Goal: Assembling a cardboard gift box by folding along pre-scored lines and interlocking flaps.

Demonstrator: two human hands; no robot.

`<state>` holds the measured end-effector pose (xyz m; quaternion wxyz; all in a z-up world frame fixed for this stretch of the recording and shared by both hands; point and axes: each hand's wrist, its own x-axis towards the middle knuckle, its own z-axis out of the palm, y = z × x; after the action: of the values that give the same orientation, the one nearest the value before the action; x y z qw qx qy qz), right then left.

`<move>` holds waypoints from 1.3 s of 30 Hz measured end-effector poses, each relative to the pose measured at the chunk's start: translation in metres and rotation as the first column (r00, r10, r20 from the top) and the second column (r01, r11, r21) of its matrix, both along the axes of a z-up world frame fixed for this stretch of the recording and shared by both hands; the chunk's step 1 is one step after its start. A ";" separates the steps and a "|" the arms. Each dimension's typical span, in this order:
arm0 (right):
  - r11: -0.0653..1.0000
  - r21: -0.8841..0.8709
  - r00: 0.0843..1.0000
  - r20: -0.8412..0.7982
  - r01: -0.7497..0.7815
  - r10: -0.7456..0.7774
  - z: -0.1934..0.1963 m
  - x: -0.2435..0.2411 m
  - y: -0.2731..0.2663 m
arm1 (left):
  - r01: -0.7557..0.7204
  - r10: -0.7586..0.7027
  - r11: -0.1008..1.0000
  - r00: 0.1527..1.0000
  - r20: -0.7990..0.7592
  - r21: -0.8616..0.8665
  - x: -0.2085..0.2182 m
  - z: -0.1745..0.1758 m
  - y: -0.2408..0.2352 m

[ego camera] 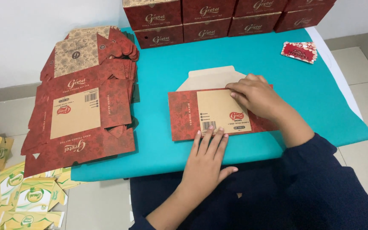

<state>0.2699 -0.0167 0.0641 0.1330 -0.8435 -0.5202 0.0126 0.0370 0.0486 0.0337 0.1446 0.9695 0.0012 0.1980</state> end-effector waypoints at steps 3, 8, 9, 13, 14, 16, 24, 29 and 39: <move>0.998 -0.011 0.993 -0.103 0.062 -0.063 -0.018 0.001 0.001 | -0.002 0.003 0.998 1.000 0.020 -0.063 0.000 -0.011 -0.002; 0.986 0.168 0.992 -0.126 0.008 0.013 -0.030 0.000 -0.006 | -0.003 0.003 0.999 1.000 0.004 -0.049 -0.001 -0.014 -0.003; 0.962 0.271 0.989 -0.137 -0.018 0.058 -0.033 0.002 -0.009 | -0.001 0.001 0.998 1.000 -0.002 -0.061 -0.002 -0.015 -0.004; 0.904 0.428 0.986 -0.155 0.012 0.060 -0.030 -0.004 -0.016 | 0.016 -0.015 0.998 1.000 0.019 -0.068 -0.007 -0.017 -0.001; 0.898 0.440 0.988 -0.143 0.010 0.059 -0.031 -0.005 -0.016 | -0.019 0.026 0.995 0.997 0.078 -0.100 -0.010 -0.020 0.000; 0.892 0.451 0.990 -0.126 0.009 0.054 -0.030 -0.006 -0.015 | -0.047 0.066 0.990 0.988 0.140 -0.135 -0.012 -0.018 0.013; 0.851 0.521 0.996 -0.006 -0.071 0.087 -0.049 0.007 -0.017 | -0.128 0.273 0.525 0.962 0.024 -0.841 0.021 0.015 0.084; 0.907 0.420 0.999 0.011 -0.032 0.030 -0.036 -0.002 -0.015 | -0.317 0.368 0.546 0.922 -0.118 -0.776 0.021 0.011 0.077; 0.979 0.202 0.912 0.407 -0.040 -0.047 -0.050 -0.013 -0.007 | -0.183 0.196 0.974 0.976 0.095 -0.136 0.012 0.009 0.023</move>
<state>0.2572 -0.0232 0.0145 0.1080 -0.8100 -0.5334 -0.2184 0.0495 0.0712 0.0428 0.1859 0.9417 0.0984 0.2626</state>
